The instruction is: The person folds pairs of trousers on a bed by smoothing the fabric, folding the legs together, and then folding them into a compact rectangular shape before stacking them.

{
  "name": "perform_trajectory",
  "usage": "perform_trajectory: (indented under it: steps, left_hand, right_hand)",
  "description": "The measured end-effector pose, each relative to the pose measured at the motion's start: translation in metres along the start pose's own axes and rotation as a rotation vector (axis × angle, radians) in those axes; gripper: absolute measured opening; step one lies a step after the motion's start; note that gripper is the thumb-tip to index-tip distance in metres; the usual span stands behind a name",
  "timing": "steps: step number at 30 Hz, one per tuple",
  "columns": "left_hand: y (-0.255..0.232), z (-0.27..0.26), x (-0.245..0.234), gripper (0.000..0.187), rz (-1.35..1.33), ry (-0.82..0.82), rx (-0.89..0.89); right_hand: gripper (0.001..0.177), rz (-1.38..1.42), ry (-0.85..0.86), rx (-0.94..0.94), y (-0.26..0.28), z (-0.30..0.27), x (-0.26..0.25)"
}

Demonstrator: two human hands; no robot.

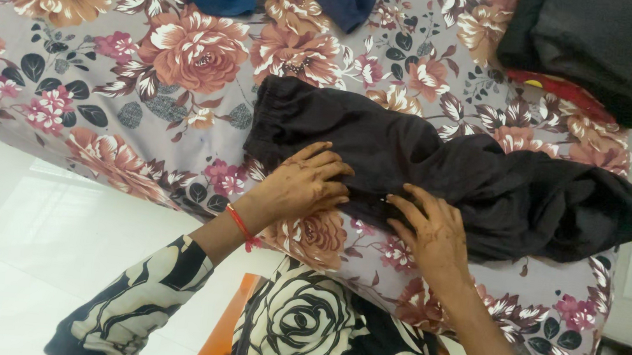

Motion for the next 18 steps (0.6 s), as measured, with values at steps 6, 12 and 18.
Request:
perform_trajectory:
  steps: [6, 12, 18]
  left_hand:
    - [-0.002, 0.000, 0.001, 0.031, 0.050, -0.001, 0.000]
    - [-0.005, 0.003, 0.010, 0.023, 0.086, 0.012, -0.056]
    - [-0.008, 0.003, -0.013, 0.022, -0.060, -0.098, -0.117]
  right_hand:
    - [0.035, -0.051, -0.004, -0.003, 0.001, -0.001, 0.000]
    - [0.025, 0.009, -0.020, 0.026, 0.005, 0.005, -0.004]
    - [0.021, 0.006, -0.240, -0.077, 0.019, 0.004, -0.026]
Point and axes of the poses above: each hand's wrist, its own z-axis towards the middle knuckle, its own x-axis out of the palm, y = z × x, the point moved 4 cm from there along z, towards the middle knuckle, and after that the axes turned 6 degrees about z, right-handed, at the moved point
